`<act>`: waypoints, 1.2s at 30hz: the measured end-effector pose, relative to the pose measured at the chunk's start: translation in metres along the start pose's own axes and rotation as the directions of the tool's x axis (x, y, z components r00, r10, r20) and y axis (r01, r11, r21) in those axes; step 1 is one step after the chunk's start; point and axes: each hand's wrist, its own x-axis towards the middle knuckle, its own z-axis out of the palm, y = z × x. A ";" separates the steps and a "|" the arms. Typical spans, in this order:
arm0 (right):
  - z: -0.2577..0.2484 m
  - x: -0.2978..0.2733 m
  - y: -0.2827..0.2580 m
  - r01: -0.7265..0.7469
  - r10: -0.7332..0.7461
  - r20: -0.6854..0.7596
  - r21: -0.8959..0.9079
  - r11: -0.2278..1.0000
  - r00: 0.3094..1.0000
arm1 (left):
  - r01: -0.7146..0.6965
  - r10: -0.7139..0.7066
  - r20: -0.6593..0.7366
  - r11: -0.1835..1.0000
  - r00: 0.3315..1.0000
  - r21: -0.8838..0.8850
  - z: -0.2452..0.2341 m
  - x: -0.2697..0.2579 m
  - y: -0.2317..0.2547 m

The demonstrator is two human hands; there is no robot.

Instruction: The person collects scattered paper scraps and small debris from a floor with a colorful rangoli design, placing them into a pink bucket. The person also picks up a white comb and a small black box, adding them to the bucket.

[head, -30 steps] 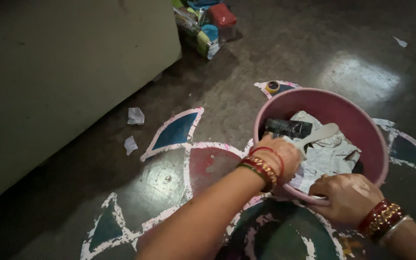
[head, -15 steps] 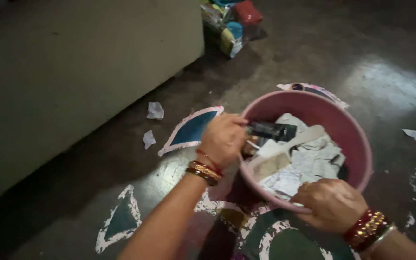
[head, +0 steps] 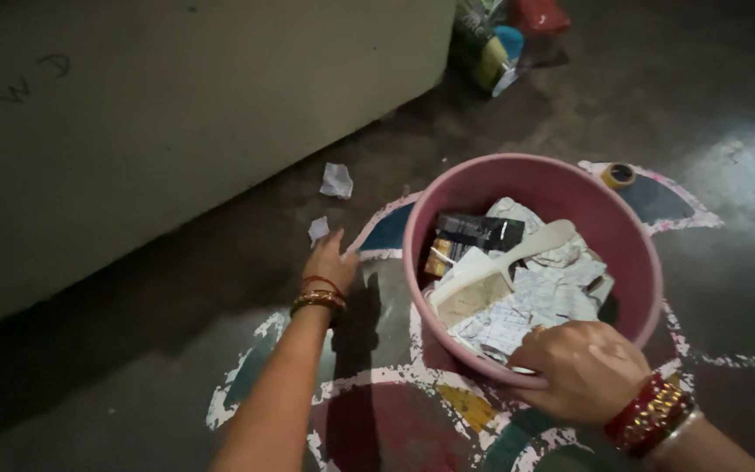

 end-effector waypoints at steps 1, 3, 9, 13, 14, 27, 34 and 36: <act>0.002 0.002 0.001 -0.002 0.002 0.006 -0.017 1.000 1.000 | -0.012 0.009 0.043 0.998 0.999 0.060 0.009 -0.002 -0.013; 0.005 0.003 0.004 0.032 -0.032 0.026 0.005 0.999 0.999 | 0.270 -0.296 0.284 0.955 0.912 0.125 0.021 0.002 -0.030; 0.007 0.007 0.010 0.027 -0.029 0.051 0.039 0.999 0.998 | 0.224 -0.320 0.304 0.924 0.897 0.311 0.030 0.018 -0.029; 0.007 0.006 0.009 0.020 -0.019 0.029 -0.004 1.000 0.999 | 0.198 -0.340 0.295 0.885 0.893 0.421 0.028 0.012 -0.022; 0.007 0.006 0.009 0.018 -0.018 0.035 0.005 1.000 0.999 | 0.193 -0.330 0.281 0.886 0.901 0.421 0.027 0.011 -0.023; -0.010 0.006 -0.007 0.018 -0.017 -0.016 0.076 0.997 1.000 | -0.260 0.147 -0.297 0.885 0.944 -0.387 -0.021 0.028 0.069; -0.012 0.004 -0.010 -0.011 0.012 -0.020 0.050 0.999 1.000 | -0.516 0.530 -0.127 0.697 0.838 -0.497 -0.100 -0.011 0.204; -0.010 0.003 -0.009 0.002 0.000 -0.034 0.058 0.998 0.999 | -0.602 0.656 0.070 0.726 0.752 -0.333 -0.108 -0.021 0.221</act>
